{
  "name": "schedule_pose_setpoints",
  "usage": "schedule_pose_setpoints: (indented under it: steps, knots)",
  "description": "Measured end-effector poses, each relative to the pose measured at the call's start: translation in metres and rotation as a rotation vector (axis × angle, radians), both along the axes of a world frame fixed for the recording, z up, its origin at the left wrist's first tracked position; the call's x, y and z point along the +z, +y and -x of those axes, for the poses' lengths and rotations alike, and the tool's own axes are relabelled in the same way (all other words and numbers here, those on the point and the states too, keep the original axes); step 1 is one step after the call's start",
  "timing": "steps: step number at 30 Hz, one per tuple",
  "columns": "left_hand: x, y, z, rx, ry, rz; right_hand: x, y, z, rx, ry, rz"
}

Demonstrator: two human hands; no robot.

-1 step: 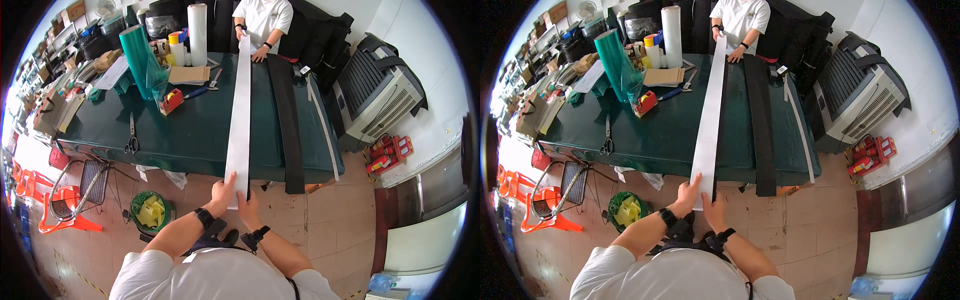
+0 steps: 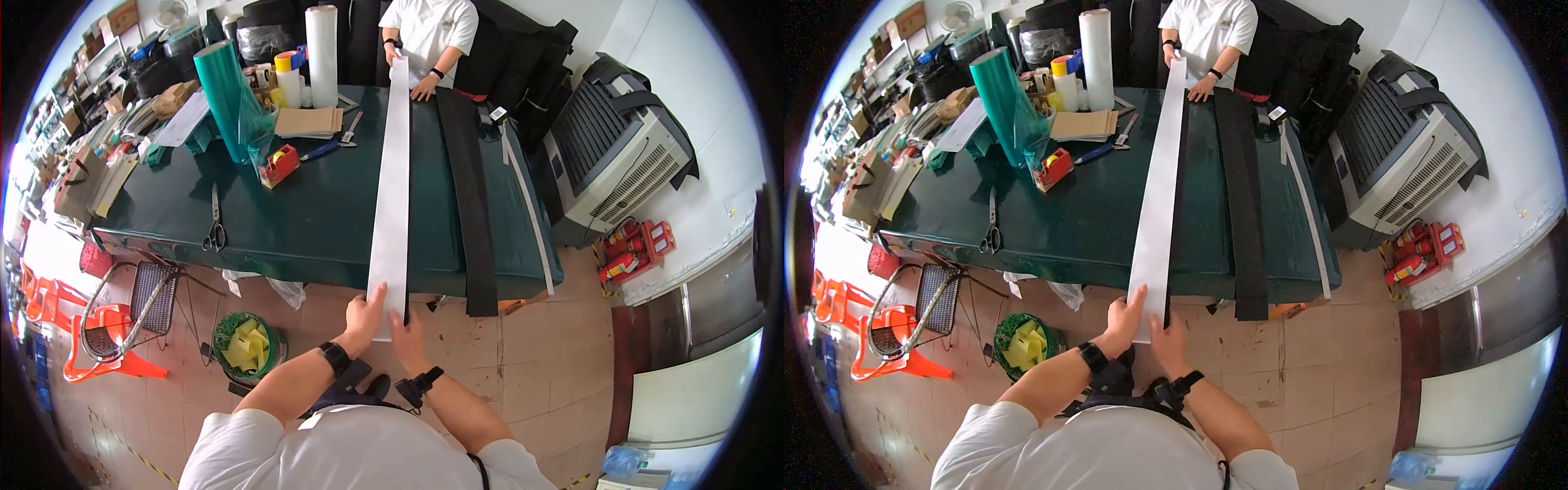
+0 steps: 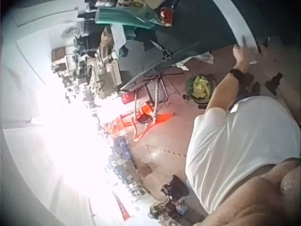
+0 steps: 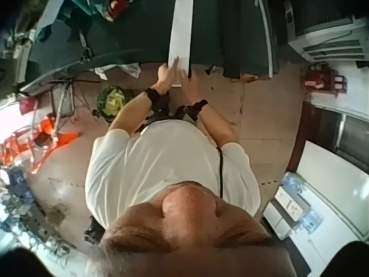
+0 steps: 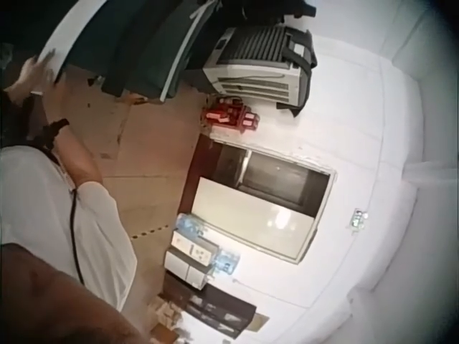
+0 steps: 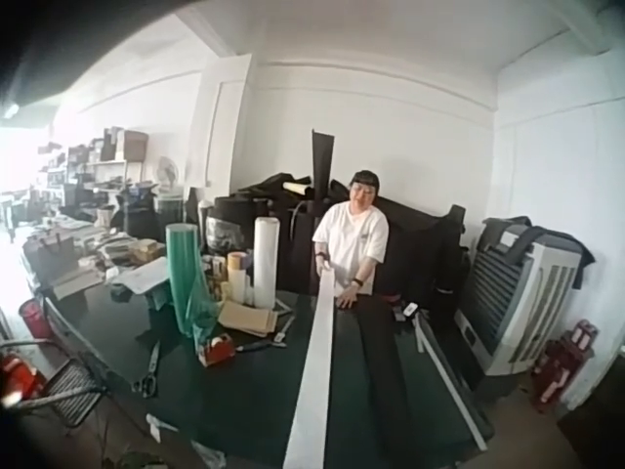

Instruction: The person unrolls a strip of white tape onto a table, presses it flat by hand, and then repeats the process to lay a second strip alongside the first.

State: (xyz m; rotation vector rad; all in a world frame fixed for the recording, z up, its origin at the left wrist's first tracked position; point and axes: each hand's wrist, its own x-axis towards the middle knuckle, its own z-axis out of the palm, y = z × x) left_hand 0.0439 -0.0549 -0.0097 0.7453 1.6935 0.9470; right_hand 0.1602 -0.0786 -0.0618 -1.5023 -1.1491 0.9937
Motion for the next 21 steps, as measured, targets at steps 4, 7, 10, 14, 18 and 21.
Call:
schedule_pose_setpoints:
  steps: [4, 7, 10, 14, 18, 21]
  knots:
    - [-0.008, -0.021, -0.004, -0.143, 0.304, -0.277, 0.015, 0.035, -0.01, 0.009, 0.193, 0.256]
    - [-0.026, -0.023, -0.009, -0.132, 0.332, -0.401, 0.027, 0.047, -0.007, -0.087, 0.286, 0.52]
    - [-0.036, -0.02, -0.008, -0.181, 0.315, -0.453, 0.012, 0.044, -0.012, -0.087, 0.269, 0.364]
    - [-0.073, 0.012, 0.033, -0.383, 0.431, -0.555, 0.022, 0.042, -0.013, -0.122, 0.304, 0.308]
    - [-0.049, 0.095, 0.056, -0.48, 0.75, -0.766, 0.026, 0.04, -0.023, -0.16, 0.109, 0.366]
    - [-0.055, 0.147, 0.067, -0.584, 0.926, -0.795, 0.025, 0.046, -0.018, -0.137, 0.072, 0.467]
